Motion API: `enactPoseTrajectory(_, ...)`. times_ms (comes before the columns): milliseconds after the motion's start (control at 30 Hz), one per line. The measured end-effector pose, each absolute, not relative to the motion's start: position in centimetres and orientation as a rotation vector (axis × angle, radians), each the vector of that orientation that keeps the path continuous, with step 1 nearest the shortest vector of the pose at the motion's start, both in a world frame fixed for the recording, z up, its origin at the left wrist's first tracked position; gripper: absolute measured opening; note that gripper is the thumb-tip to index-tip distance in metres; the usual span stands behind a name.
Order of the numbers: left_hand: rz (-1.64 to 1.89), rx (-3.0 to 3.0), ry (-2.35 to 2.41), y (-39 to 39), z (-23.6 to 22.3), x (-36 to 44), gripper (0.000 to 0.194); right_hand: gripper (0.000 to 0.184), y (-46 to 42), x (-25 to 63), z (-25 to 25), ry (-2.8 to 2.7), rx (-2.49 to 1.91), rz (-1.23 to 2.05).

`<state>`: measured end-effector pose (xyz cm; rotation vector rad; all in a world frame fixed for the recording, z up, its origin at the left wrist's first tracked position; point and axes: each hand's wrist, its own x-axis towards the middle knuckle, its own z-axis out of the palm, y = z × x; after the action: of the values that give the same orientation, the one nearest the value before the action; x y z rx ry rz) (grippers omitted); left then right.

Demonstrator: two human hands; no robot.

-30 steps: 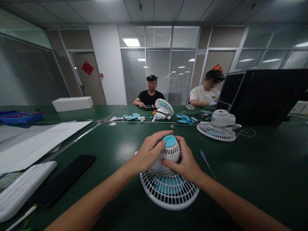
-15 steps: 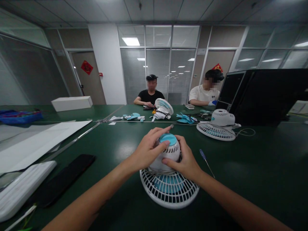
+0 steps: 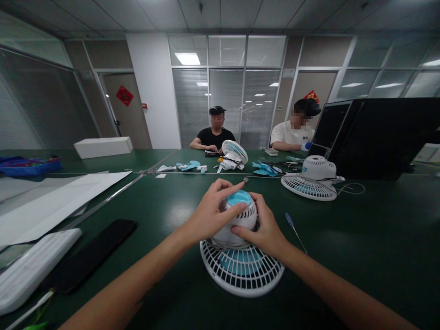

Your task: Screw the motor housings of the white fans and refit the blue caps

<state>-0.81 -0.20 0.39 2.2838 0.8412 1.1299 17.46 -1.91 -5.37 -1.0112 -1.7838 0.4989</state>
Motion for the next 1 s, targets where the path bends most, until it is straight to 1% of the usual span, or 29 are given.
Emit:
enactPoseTrajectory(133, 1.057, 2.305, 0.736, -0.4, 0.9, -1.2, 0.049, 0.068, -1.9, 17.4, -5.4, -1.770, -0.995, 0.516)
enactPoseTrajectory(333, 1.115, 2.274, 0.722, -0.4, 0.3, -0.8, 0.038, 0.069, -1.8, 17.4, -5.5, -1.765, -1.002, 0.513)
enactPoseTrajectory(533, 1.194, 2.246, 0.810, -0.2, -0.4, -0.3, 0.045, 0.068, -1.8, 17.4, -5.4, -1.777, -1.013, 0.510)
enactPoseTrajectory(833, 1.120, 2.160, 0.759, -0.3, 0.1, -0.8, 0.055, 0.069, -2.0, 17.4, -5.3, -1.754, -1.014, 0.533)
enactPoseTrajectory(900, 1.113, 2.138, 0.726, -0.2, 0.1, -0.9, 0.053, 0.069, -2.0, 17.4, -5.3, -1.753, -1.013, 0.526)
enactPoseTrajectory(1000, 1.129, 2.143, 0.676, 0.0, -0.1, -1.0, 0.044, 0.070, -1.9, 17.4, -5.3, -1.760, -1.014, 0.515)
